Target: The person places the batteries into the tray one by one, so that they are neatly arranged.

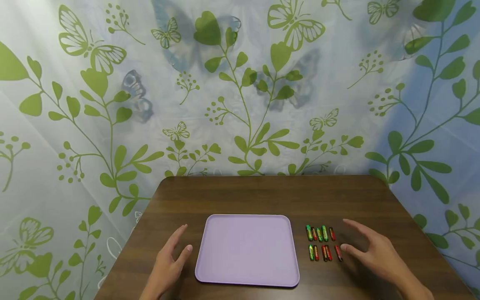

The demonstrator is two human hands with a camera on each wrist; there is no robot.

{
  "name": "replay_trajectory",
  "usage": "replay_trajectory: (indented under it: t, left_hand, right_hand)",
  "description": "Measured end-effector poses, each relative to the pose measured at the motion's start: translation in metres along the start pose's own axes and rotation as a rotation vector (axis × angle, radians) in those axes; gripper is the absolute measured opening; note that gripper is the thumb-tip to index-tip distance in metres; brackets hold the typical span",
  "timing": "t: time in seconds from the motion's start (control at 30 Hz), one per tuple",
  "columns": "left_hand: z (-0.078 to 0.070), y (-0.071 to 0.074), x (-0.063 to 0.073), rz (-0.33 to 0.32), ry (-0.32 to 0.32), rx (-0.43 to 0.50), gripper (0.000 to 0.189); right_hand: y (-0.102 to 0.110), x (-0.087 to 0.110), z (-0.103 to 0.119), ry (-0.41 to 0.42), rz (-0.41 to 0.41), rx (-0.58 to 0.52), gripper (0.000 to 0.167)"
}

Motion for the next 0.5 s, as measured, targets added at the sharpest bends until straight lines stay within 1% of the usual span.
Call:
replay_trajectory:
  t: [0.13,0.23,0.3,0.37,0.5]
  left_hand:
    - [-0.002,-0.007,0.006,0.084,0.016,0.032,0.057]
    - [-0.002,-0.012,0.009,0.161,0.039,0.061,0.055]
    - [0.001,-0.017,0.012,0.202,0.054,0.082,0.056]
    - [0.006,-0.022,0.015,0.231,0.057,0.102,0.057]
    - [0.025,-0.039,0.019,0.267,0.038,0.099,0.059]
  right_hand:
    - [-0.003,0.002,-0.004,-0.026,0.019,-0.01,0.064]
    - [-0.007,0.004,-0.007,-0.019,0.037,-0.056,0.06]
    - [-0.01,0.004,-0.008,-0.01,0.055,-0.088,0.058]
    - [-0.014,0.005,-0.01,-0.002,0.083,-0.122,0.058]
    - [-0.022,0.005,-0.012,0.014,0.116,-0.165,0.056]
Point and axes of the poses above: each hand's wrist, its own x-axis away from the middle knuckle, its own y-axis out of the back of the hand, z = x × y, the point moved 4 cm from there along -x, towards the middle knuckle, and after that the axes turned 7 degrees about -x, right-handed, at the moved point
